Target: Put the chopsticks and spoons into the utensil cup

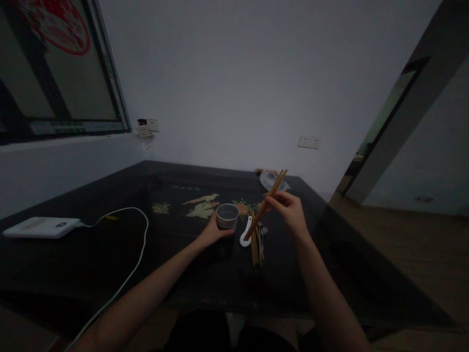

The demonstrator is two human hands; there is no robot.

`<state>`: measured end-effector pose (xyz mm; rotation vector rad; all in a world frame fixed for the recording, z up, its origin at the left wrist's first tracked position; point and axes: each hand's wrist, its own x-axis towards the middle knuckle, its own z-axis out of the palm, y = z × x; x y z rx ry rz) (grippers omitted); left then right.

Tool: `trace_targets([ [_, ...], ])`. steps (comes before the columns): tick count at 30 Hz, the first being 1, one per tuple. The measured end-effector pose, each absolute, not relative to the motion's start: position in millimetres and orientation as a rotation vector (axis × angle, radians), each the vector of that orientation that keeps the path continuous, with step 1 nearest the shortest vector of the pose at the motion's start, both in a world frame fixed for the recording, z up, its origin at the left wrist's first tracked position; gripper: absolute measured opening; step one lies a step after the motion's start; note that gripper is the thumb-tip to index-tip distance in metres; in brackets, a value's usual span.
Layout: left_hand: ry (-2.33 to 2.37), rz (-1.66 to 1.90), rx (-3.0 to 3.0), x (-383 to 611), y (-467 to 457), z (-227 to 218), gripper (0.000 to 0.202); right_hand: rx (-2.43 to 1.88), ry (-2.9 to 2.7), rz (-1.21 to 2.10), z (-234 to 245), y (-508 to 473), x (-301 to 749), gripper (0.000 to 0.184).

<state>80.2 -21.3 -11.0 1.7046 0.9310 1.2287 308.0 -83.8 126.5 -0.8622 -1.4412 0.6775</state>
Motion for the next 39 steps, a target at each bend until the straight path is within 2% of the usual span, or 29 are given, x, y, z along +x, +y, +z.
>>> trace_targets([
  [4, 0.941, 1.272, 1.707, 77.9, -20.9, -9.8, 0.092, -0.764, -1.382, 0.571, 162.9, -69.6, 296.9, 0.026],
  [7, 0.903, 1.269, 1.684, 76.9, -19.7, -10.3, 0.090, -0.745, -1.430, 0.580, 173.3, -50.0, 279.2, 0.027],
  [21, 0.939, 1.235, 1.682, 75.7, -17.7, -13.1, 0.077, -0.969, -1.577, 0.823, 92.8, 24.5, 230.2, 0.030],
  [31, 0.924, 1.198, 1.618, 75.0, -13.5, -18.3, 0.085, -1.051, -1.668, 0.884, 73.2, 38.7, 229.9, 0.017],
  [39, 0.921, 1.194, 1.619, 74.6, -14.1, -17.7, 0.086, -1.087, -1.681, 0.845, 66.9, 44.9, 230.0, 0.017],
])
